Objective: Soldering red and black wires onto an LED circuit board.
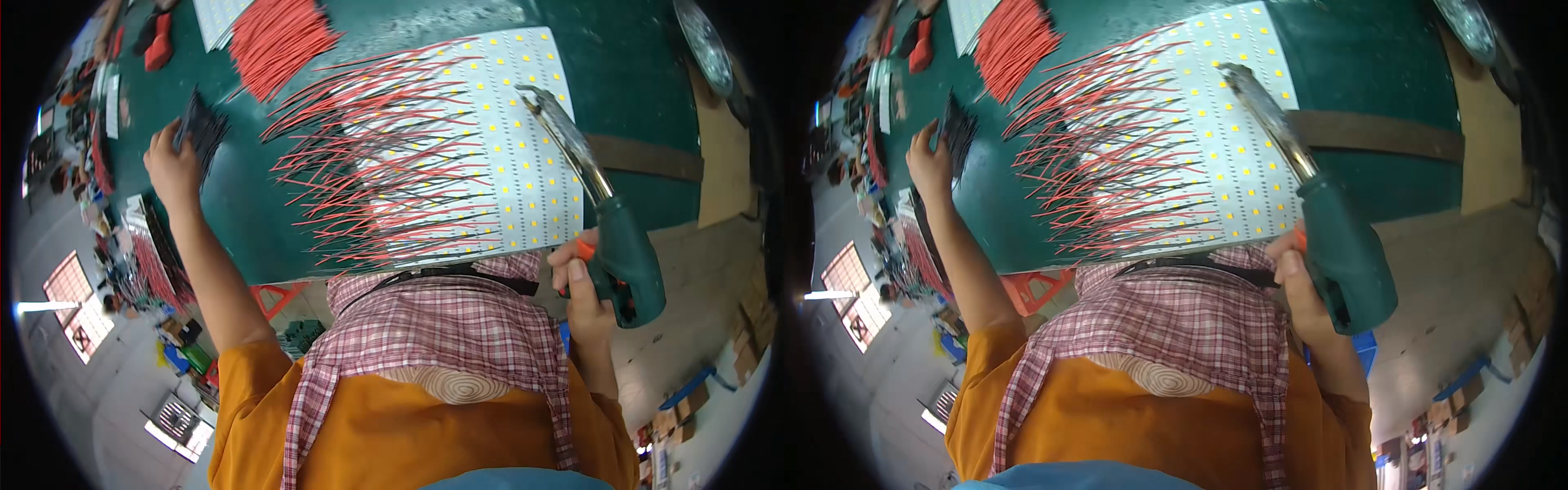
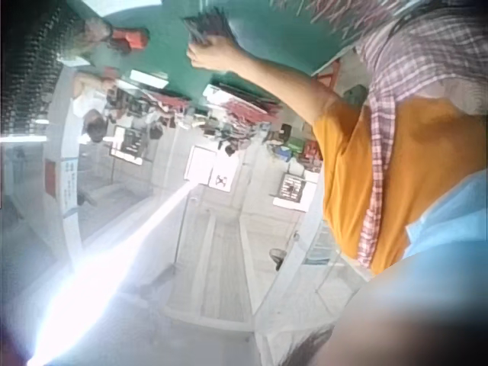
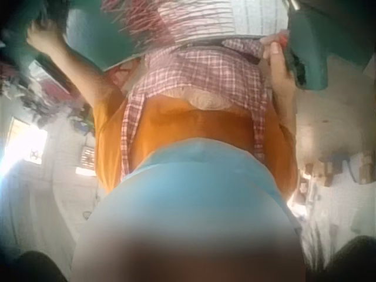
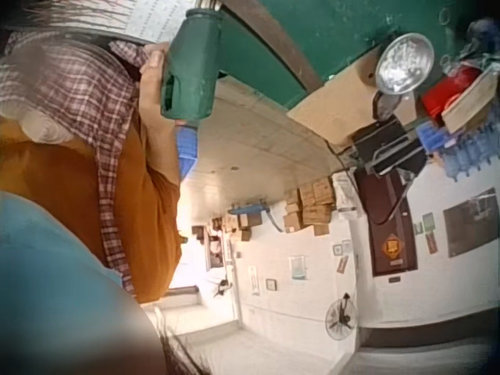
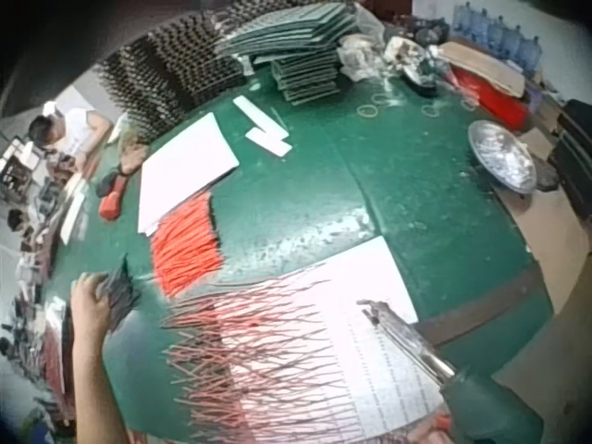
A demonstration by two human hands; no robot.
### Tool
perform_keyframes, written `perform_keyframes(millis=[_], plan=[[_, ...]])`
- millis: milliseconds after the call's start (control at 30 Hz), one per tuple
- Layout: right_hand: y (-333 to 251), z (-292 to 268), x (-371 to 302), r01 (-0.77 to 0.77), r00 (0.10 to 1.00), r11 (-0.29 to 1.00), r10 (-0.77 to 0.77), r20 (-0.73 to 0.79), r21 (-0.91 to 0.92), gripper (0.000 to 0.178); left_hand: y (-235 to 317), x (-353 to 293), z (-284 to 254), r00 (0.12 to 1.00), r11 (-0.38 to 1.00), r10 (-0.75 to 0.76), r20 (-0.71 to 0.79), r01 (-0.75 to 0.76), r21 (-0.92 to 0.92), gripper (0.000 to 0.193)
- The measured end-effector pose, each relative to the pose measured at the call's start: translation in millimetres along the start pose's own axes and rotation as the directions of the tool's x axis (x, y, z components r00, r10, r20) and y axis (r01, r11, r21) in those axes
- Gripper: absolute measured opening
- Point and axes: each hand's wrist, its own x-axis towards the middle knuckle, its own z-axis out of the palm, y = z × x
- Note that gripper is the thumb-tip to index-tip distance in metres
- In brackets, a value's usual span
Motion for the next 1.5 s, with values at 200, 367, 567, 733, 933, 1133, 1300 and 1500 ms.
perform_keyframes(millis=[200, 367, 567, 733, 933, 1133, 1300, 1500], plan=[[-3, -7, -2, 0.019, 0.995, 0.998, -0.013, 0.099, -0.053, 0.026, 5, 5, 1, 0.999, 0.997, 0.032, 0.026, -0.03, -0.069, 0.013], [-3, -7, -3, 0.022, 0.992, 0.996, -0.009, 0.13, -0.092, 0.027, 4, 8, 5, 0.999, 0.99, -0.042, -0.025, 0.038, -0.138, 0.014], [2, -5, 0, 0.081, 0.98, 0.991, -0.06, 0.19, -0.102, 0.03, 8, 9, -8, 0.986, 0.96, -0.151, -0.076, 0.128, -0.248, 0.016], [-4, -1, 1, 0.047, 0.983, 0.983, -0.014, 0.182, -0.178, 0.031, 100, 14, -70, 0.912, 0.924, 0.373, -0.171, -0.382, -0.022, 0.015], [-20, 4, 6, -0.063, 0.989, 0.991, 0.078, 0.123, -0.12, 0.018, 171, 20, -83, 0.662, 0.638, 0.735, 0.146, -0.748, 0.181, 0.009], [-14, 3, 2, -0.102, 0.992, 0.983, 0.112, 0.055, -0.153, 0.01, 190, 14, -105, 0.818, 0.785, 0.57, -0.077, -0.569, -0.245, 0.013], [-23, 12, 12, -0.146, 0.981, 0.961, 0.171, 0.088, -0.234, 0.011, 246, -13, -86, 0.795, 0.538, 0.558, -0.238, -0.564, -0.626, 0.015], [-26, 17, 11, -0.144, 0.986, 0.965, 0.158, 0.046, -0.22, 0.011, 268, -26, -55, 0.784, 0.539, 0.494, -0.375, -0.615, -0.576, 0.02]])
